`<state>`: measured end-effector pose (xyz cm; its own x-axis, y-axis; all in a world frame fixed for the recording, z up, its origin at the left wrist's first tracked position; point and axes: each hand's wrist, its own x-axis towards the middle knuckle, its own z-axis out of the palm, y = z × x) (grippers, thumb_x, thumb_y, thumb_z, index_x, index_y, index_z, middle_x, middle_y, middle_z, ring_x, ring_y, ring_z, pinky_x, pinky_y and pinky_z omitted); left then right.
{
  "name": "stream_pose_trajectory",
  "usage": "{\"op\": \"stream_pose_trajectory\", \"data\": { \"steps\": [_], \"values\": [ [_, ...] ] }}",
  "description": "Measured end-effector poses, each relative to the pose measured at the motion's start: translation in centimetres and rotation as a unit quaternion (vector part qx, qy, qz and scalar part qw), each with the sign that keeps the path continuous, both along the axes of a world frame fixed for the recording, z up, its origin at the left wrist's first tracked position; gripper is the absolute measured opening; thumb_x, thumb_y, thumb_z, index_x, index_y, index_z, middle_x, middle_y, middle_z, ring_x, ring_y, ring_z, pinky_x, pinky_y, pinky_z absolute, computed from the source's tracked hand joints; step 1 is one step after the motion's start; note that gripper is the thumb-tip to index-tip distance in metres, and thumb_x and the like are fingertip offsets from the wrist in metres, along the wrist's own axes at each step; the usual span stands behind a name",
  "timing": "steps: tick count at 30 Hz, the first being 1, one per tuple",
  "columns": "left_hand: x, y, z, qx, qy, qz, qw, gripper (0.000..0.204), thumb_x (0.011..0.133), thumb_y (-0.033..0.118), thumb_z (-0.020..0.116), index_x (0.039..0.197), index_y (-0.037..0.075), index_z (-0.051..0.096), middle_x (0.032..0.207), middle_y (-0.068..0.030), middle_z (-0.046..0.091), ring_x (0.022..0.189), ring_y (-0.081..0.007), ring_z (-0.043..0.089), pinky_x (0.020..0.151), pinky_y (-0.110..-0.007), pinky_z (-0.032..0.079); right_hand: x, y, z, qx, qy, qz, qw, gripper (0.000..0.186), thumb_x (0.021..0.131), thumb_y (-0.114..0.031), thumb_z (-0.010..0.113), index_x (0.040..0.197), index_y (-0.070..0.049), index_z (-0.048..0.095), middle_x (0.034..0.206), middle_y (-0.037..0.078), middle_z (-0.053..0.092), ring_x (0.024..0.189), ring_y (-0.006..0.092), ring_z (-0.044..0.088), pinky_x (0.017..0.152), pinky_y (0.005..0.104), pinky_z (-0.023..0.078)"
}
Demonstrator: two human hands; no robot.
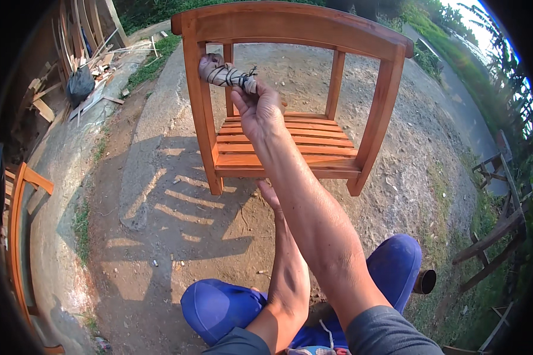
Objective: The person applies varnish to a wooden table and then to a wooden chair using a cloth-wrapped applicator. They dip the applicator into a can of varnish and wipe the surfaces of the furniture pieces.
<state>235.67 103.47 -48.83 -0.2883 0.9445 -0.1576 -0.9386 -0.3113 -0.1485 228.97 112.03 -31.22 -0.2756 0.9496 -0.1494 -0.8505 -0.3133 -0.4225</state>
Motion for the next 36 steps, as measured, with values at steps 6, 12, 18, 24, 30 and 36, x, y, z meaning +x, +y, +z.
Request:
{"op": "stream_pose_trajectory", "data": {
  "steps": [6,12,18,24,30,36],
  "values": [
    [0.3,-0.9,-0.1,-0.055,0.008,0.004,0.998,0.096,0.088,0.082,0.028,0.153,0.011,0.029,0.156,-0.0116,0.033,0.142,-0.0298,0.034,0.116,-0.047,0.028,2.6,-4.4,-6.3,-0.022,-0.223,0.033,0.974,0.013,0.092,-0.013,0.059,0.097,-0.001,0.061,0.089,0.011,0.066,0.074,0.0202,0.068,0.067,0.0319,0.061],
    [1.3,-0.9,0.8,-0.118,0.024,0.013,0.993,0.095,0.089,0.081,0.028,0.154,0.011,0.028,0.157,-0.012,0.031,0.143,-0.0293,0.032,0.117,-0.046,0.025,3.3,-5.2,-5.6,0.006,-0.347,0.041,0.937,0.016,0.089,-0.013,0.062,0.098,0.0,0.063,0.09,0.011,0.066,0.074,0.0208,0.067,0.067,0.0315,0.061],
    [0.4,1.5,1.0,0.045,0.014,0.052,0.998,0.096,0.09,0.081,0.026,0.155,0.011,0.025,0.157,-0.0121,0.029,0.143,-0.029,0.03,0.118,-0.045,0.023,1.7,-5.2,-1.6,0.117,-0.474,0.079,0.869,0.018,0.091,-0.014,0.063,0.1,0.001,0.062,0.093,0.011,0.065,0.084,0.0181,0.066,0.067,0.0296,0.06],
    [3.5,-6.1,-2.5,-0.063,0.035,-0.025,0.997,0.092,0.091,0.077,0.027,0.153,0.01,0.027,0.155,-0.0118,0.032,0.142,-0.0293,0.032,0.116,-0.046,0.025,6.2,-8.2,-4.5,0.233,-0.439,0.019,0.868,0.015,0.09,-0.013,0.065,0.096,0.0,0.064,0.094,0.01,0.066,0.079,0.0159,0.066,0.068,0.0293,0.056],
    [10.5,-20.1,-6.2,-0.262,0.06,-0.174,0.947,0.086,0.093,0.072,0.028,0.151,0.009,0.03,0.152,-0.0116,0.036,0.14,-0.0297,0.035,0.115,-0.048,0.027,7.5,-16.7,-6.3,0.197,-0.618,0.136,0.749,0.014,0.09,-0.018,0.067,0.091,-0.004,0.066,0.093,0.007,0.066,0.088,0.0184,0.066,0.072,0.0331,0.054],
    [10.8,-20.8,-7.2,-0.292,0.075,-0.193,0.934,0.08,0.095,0.067,0.03,0.149,0.009,0.034,0.149,-0.0114,0.04,0.138,-0.03,0.037,0.114,-0.049,0.028,4.2,-16.2,-11.0,-0.176,-0.167,-0.015,0.97,0.016,0.099,-0.017,0.058,0.113,-0.011,0.056,0.106,0.005,0.062,0.097,0.0185,0.063,0.082,0.0328,0.059]
  ]
}}
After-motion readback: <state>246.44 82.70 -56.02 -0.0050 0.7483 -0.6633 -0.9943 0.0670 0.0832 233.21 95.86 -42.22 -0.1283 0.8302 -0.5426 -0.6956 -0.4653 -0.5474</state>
